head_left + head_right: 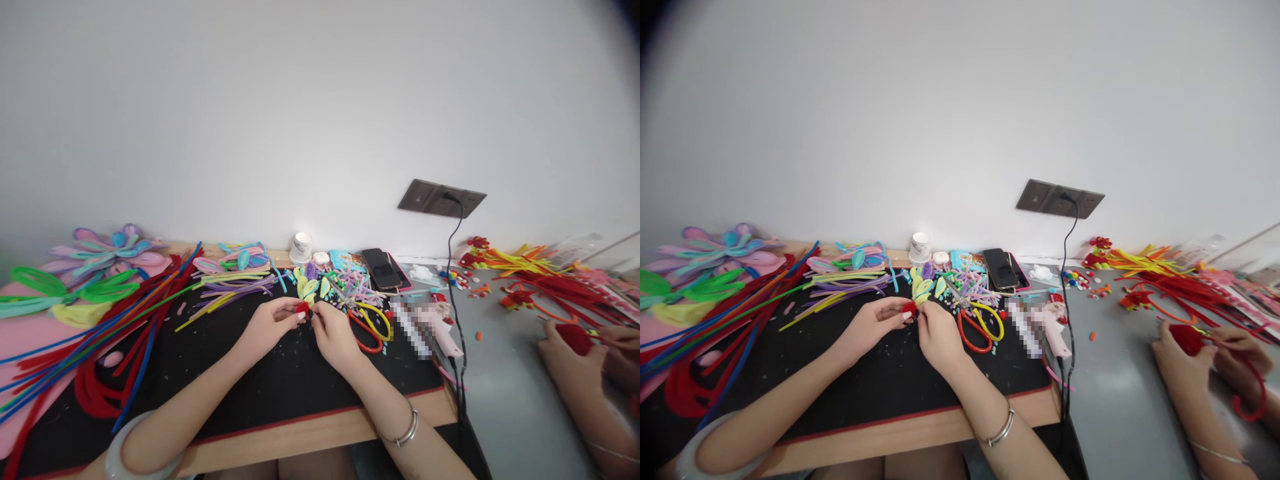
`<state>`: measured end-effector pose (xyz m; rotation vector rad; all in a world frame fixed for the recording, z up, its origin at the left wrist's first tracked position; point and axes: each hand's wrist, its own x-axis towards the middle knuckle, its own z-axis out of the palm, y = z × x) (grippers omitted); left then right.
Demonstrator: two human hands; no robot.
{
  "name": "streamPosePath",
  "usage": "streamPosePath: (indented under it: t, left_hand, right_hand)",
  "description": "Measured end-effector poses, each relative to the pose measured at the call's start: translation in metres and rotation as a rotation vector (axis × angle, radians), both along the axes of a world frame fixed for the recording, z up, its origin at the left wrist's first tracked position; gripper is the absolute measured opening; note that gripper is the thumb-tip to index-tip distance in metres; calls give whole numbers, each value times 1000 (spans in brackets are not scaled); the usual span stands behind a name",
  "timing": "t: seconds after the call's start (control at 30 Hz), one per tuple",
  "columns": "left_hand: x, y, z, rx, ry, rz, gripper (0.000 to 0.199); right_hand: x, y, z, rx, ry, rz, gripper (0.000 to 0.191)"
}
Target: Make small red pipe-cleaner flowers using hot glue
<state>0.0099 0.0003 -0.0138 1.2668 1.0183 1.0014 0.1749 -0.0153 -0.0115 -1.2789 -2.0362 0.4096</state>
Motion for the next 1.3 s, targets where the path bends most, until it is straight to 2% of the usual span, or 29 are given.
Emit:
streamPosePath:
  t: [0.27, 0.9, 1.3]
  left_hand:
    - [0, -1, 0, 76, 99, 12, 20]
    - [-1, -3, 7, 100, 167, 32, 21]
    - [-1, 0, -2, 138, 152, 5, 20]
  right_hand:
    - [0, -1, 0, -34, -4, 60, 17]
    - [0, 1, 3, -34, 19, -60, 17]
    - [0, -2, 3, -103, 72, 2, 9]
